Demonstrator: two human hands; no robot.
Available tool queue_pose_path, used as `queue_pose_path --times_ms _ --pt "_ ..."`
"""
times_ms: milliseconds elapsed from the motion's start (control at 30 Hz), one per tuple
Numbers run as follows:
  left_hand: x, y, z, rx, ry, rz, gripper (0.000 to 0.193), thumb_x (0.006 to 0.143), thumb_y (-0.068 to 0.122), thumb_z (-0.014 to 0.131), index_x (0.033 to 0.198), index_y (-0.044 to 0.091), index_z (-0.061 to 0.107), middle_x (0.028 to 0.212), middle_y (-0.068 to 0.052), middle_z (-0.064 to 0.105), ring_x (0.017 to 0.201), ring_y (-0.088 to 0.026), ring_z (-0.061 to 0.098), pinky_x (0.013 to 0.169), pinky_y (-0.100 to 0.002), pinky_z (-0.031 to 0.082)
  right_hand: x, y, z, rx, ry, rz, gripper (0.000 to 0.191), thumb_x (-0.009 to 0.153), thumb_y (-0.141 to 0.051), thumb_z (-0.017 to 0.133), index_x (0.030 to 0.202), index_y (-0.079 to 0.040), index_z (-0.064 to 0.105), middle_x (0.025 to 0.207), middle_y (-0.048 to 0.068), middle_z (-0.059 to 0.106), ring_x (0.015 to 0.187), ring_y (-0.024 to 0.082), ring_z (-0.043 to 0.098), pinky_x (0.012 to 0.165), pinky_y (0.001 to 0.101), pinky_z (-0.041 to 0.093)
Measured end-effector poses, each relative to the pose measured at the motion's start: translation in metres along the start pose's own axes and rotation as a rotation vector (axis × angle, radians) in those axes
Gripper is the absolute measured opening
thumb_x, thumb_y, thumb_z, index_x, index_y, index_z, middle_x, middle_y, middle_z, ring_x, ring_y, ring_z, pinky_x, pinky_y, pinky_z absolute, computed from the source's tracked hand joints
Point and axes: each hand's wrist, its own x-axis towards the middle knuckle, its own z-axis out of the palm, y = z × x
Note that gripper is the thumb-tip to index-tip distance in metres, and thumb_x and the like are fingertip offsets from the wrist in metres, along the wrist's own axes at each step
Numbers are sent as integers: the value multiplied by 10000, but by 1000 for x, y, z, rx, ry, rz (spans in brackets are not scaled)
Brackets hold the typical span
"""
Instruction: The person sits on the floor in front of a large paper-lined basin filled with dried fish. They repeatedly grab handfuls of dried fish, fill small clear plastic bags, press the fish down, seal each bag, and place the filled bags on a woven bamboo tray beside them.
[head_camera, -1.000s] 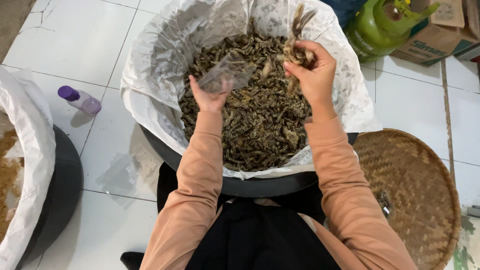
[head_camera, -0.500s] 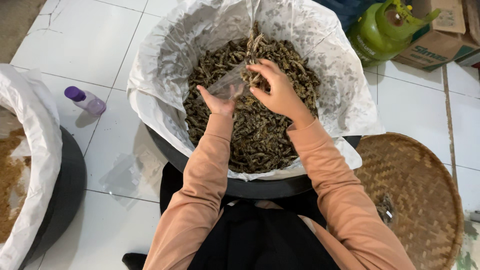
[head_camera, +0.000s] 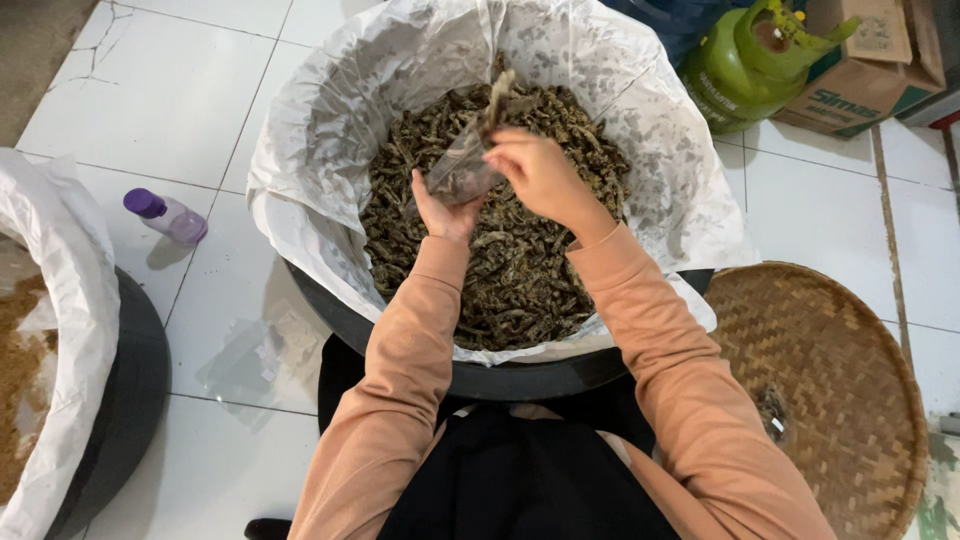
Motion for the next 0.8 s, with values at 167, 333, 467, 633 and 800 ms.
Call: queue_pose_path --times_ms 167,333,467,633,800 --pt "5 4 -6 -82 -1 -9 879 973 707 354 1561 54 347 1554 -220 432 1448 -420 412 1214 -620 317 -5 4 -10 119 -155 163 131 986 -32 691 1092 -52 766 989 67 759 748 149 656 676 288 524" --pt "14 18 -9 -336 -154 68 880 947 692 479 1564 77 355 1530 -220 442 1375 -412 458 1167 -610 381 -15 31 -11 368 226 203 108 1048 -16 685 1138 -47 734 1069 109 693 841 156 616 750 303 547" --pt "14 41 -8 -569 -169 121 887 969 650 619 1567 55 344 1501 -251 438 1306 -418 496 1111 -626 462 -28 52 33 71 -70 189 533 852 -178 843 1334 -90 633 1309 172 644 1160 309 590 1014 488 506" --pt "17 52 -10 -532 -121 169 912 868 649 633 1497 36 391 1439 -238 495 1267 -453 526 1053 -676 470 -62 46 109 -437 -953 278 1333 517 -393 1027 1586 -416 230 1696 198 22 1519 537 25 1192 690 104" --pt "20 49 -12 -451 -167 155 873 893 623 643 1516 66 391 1442 -183 506 1288 -400 519 1106 -671 447 -63 63 130 -554 -1174 193 1402 515 -447 1030 1613 -422 158 1706 200 -19 1502 579 53 1199 723 87"
